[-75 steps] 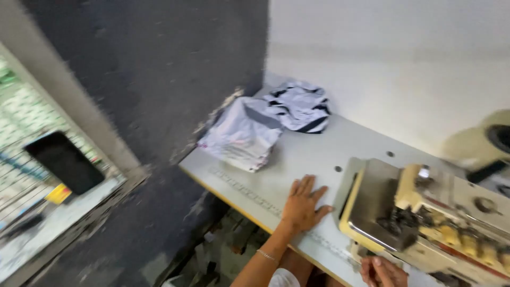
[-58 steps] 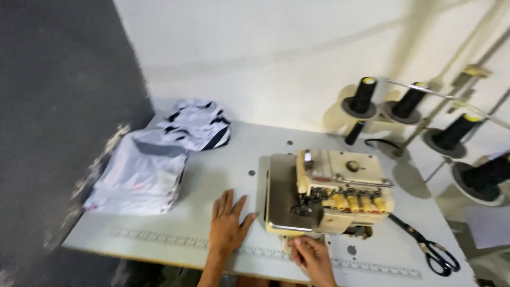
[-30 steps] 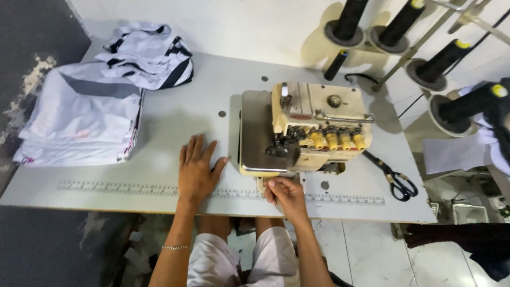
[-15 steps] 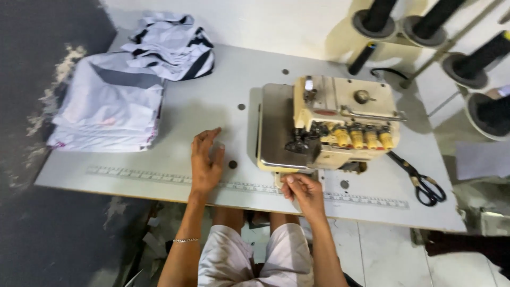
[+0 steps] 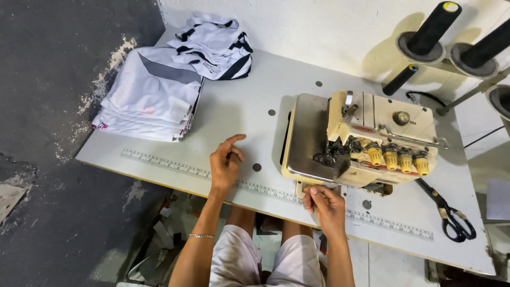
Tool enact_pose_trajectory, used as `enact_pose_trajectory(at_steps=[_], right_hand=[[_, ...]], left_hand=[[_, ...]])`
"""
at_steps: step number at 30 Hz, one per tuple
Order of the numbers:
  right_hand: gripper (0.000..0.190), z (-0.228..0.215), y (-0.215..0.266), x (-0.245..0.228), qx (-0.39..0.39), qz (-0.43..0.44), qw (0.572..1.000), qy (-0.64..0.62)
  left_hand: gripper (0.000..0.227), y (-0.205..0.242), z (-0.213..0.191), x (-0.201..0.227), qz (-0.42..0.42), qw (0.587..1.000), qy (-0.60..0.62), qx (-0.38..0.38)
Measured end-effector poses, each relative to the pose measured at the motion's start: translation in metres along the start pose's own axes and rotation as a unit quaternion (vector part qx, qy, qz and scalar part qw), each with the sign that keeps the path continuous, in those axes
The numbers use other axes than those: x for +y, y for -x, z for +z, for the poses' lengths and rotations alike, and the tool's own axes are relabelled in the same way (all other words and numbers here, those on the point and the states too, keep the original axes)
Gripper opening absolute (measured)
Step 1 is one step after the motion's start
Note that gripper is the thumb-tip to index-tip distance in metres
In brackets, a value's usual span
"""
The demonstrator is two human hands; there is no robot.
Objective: Using an industrial overlock sewing machine to finish the edges of white fabric garment components.
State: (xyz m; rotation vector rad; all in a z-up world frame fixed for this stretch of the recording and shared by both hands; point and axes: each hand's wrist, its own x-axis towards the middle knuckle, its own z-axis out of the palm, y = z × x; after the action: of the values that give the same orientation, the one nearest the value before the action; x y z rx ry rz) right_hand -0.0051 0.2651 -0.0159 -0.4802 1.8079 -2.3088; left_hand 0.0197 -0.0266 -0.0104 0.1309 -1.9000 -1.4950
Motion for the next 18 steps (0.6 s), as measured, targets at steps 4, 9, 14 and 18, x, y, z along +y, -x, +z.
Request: enact_pose_trajectory(at_steps=[4,9,14,18], right_hand=[[0.023,-0.003,0.0,0.005,0.015,0.011,1.0,0.001],[0.022,-0.002,0.001,0.002,0.022,0.024,0.999,0.014],[0.023,-0.003,0.0,0.004,0.014,0.012,1.0,0.011],[0.023,-0.003,0.0,0.005,0.02,0.02,1.0,0.011]], left_hand=[[0.05,0.0,0.001,0.002,-0.028,0.999,-0.016,-0.003],[0.04,0.0,0.003,0.0,-0.118,0.992,-0.033,0.007],[0.032,-0.002,0.001,0.011,-0.106,0.994,0.0,0.03],[0.019,-0.002,0.002,-0.002,-0.072,0.996,-0.049,0.008]])
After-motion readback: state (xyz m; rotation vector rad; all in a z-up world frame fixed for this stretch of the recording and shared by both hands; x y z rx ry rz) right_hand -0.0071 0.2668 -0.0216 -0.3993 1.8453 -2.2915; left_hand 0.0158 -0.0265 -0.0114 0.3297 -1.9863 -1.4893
